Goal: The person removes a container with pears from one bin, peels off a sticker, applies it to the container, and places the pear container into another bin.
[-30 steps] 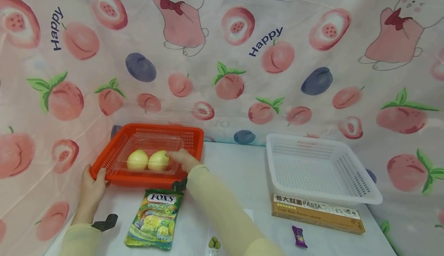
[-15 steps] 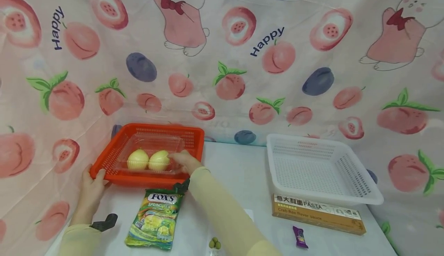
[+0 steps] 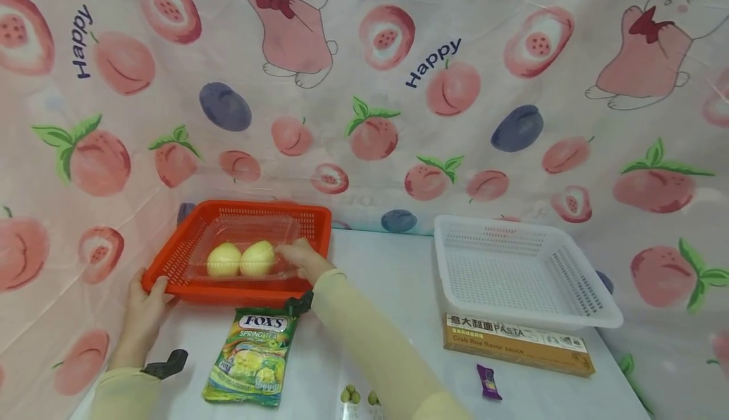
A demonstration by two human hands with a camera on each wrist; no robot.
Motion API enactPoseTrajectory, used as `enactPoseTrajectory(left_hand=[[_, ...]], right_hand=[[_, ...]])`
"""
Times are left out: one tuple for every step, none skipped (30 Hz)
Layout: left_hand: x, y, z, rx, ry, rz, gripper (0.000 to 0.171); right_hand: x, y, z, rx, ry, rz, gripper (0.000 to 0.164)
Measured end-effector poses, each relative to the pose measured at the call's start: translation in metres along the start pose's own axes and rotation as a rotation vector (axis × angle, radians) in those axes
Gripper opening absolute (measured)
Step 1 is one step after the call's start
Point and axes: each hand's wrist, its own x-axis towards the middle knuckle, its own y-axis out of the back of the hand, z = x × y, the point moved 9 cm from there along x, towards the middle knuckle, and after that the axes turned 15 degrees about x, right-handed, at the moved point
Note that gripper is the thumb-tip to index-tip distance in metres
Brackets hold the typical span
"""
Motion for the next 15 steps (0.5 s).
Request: enactPoseTrajectory(left_hand=[[0.000, 0.000, 0.001, 0.003, -0.002, -0.002, 0.074], [-0.001, 0.000, 0.001, 0.009, -0.003, -0.005, 0.074], [-0.001, 0.000, 0.001, 0.006, -0.002, -0.009, 0.074], [-0.001, -0.001, 0.001, 0.012, -0.002, -0.010, 0.074], [-0.002, -0.001, 0.001, 0.013, 0.001, -0.013, 0.074], [-0.002, -0.001, 0.001, 0.015, -0.001, -0.014, 0.074], [-0.002, -0.001, 0.001, 0.014, 0.000, -0.015, 0.073], [-0.002, -0.001, 0.001, 0.020, 0.002, -0.015, 0.073], [-0.002, -0.001, 0.001, 0.017, -0.002, -0.015, 0.073], [-0.002, -0.001, 0.001, 0.022, -0.004, -0.013, 0.073], [-0.001, -0.001, 0.001, 0.022, -0.007, -0.013, 0.072], [-0.001, -0.001, 0.001, 0.021, -0.012, -0.012, 0.072], [-0.001, 0.000, 0.001, 0.018, -0.014, -0.013, 0.072], [0.000, 0.000, 0.001, 0.012, -0.017, -0.014, 0.072], [0.000, 0.000, 0.000, 0.007, -0.019, -0.013, 0.072]], right_hand=[[-0.001, 0.001, -0.002, -0.001, 0.000, 0.002, 0.021], [-0.003, 0.002, -0.004, -0.006, -0.001, 0.006, 0.025], [-0.005, 0.003, -0.007, -0.013, -0.002, 0.003, 0.026], [-0.006, 0.004, -0.010, -0.017, -0.002, -0.001, 0.028], [-0.008, 0.005, -0.013, -0.020, -0.001, -0.008, 0.029], [-0.009, 0.006, -0.016, -0.019, -0.002, -0.015, 0.029], [-0.010, 0.008, -0.019, -0.018, -0.001, -0.023, 0.030], [-0.011, 0.008, -0.022, -0.018, -0.003, -0.037, 0.030], [-0.012, 0.009, -0.025, -0.017, -0.003, -0.050, 0.029], [-0.014, 0.011, -0.029, -0.019, -0.003, -0.053, 0.031], [-0.015, 0.013, -0.032, -0.020, -0.006, -0.053, 0.034], [-0.017, 0.015, -0.036, -0.027, -0.009, -0.052, 0.037], [-0.019, 0.017, -0.040, -0.033, -0.011, -0.048, 0.040], [-0.021, 0.019, -0.043, -0.042, -0.015, -0.051, 0.042], [-0.024, 0.021, -0.046, -0.046, -0.020, -0.049, 0.043]])
